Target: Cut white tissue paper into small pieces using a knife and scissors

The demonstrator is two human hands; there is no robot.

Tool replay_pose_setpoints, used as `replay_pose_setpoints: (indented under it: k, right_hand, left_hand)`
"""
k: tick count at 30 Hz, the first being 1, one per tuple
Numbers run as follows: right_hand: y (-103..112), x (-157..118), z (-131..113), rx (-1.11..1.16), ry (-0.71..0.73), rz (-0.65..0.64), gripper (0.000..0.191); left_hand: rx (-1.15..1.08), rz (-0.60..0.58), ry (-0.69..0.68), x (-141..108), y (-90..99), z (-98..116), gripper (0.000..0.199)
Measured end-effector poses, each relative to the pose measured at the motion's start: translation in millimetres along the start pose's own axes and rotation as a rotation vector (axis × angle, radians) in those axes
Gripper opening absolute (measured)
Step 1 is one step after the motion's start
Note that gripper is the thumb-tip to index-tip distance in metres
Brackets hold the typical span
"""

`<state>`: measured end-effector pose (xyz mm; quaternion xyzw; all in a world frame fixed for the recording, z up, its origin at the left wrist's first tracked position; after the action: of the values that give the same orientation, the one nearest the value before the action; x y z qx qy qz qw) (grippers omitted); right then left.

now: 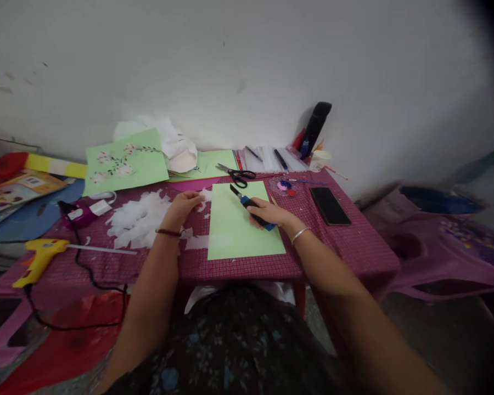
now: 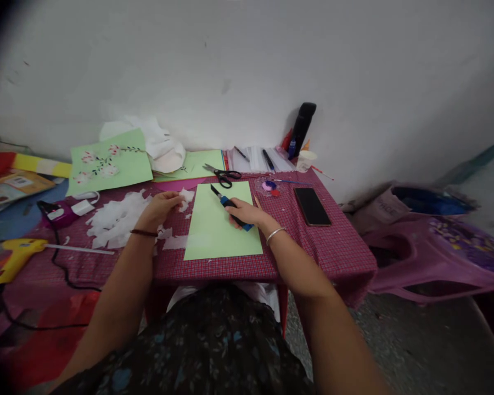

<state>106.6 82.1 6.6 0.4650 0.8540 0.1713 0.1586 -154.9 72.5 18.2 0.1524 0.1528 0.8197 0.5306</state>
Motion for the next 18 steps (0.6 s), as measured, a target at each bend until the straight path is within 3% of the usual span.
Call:
replay_pose_setpoints:
  k: [3, 5, 12, 15, 18]
  right_hand:
    - [20.4, 8.1, 0.6, -0.434, 0.101, 0.23, 0.021]
    - [26.7, 9.4, -3.4, -0.606, 0.173, 0.313, 0.029]
    - [24.5, 8.3, -6.7, -0.782, 0.292, 0.315, 0.04]
    - [23.9, 10.1, -4.9, -0.788, 0.309, 0.328, 0.039]
    - [24.3, 12.7, -2.2, -0.796, 0.313, 0.343, 0.038]
  left_hand:
    - [0.304, 0.267, -0.081, 6.5, 21.5, -0.9, 0.049]
    - [0.381, 0.268, -0.122, 7.2, 20.7, 1.9, 0.051]
    - [0.051, 0.064, -0.143, -16.0, 16.3, 36.0, 0.024]
    - [0.168, -0.183, -0.235, -44.5, 6.6, 52.2, 0.018]
    - [0.348, -0.442, -0.312, -77.9, -7.9, 46.3, 0.012]
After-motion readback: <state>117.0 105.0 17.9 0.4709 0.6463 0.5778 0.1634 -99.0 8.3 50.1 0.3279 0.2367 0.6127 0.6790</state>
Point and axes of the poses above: each hand's wrist, its own x-axis towards the middle knuckle, its own y-axis out of the back of the hand, z = x × y, the point moved 9 cm from there along x, towards the middle knuckle, and after that the axes turned 12 degrees about z, right-handed, at the moved point
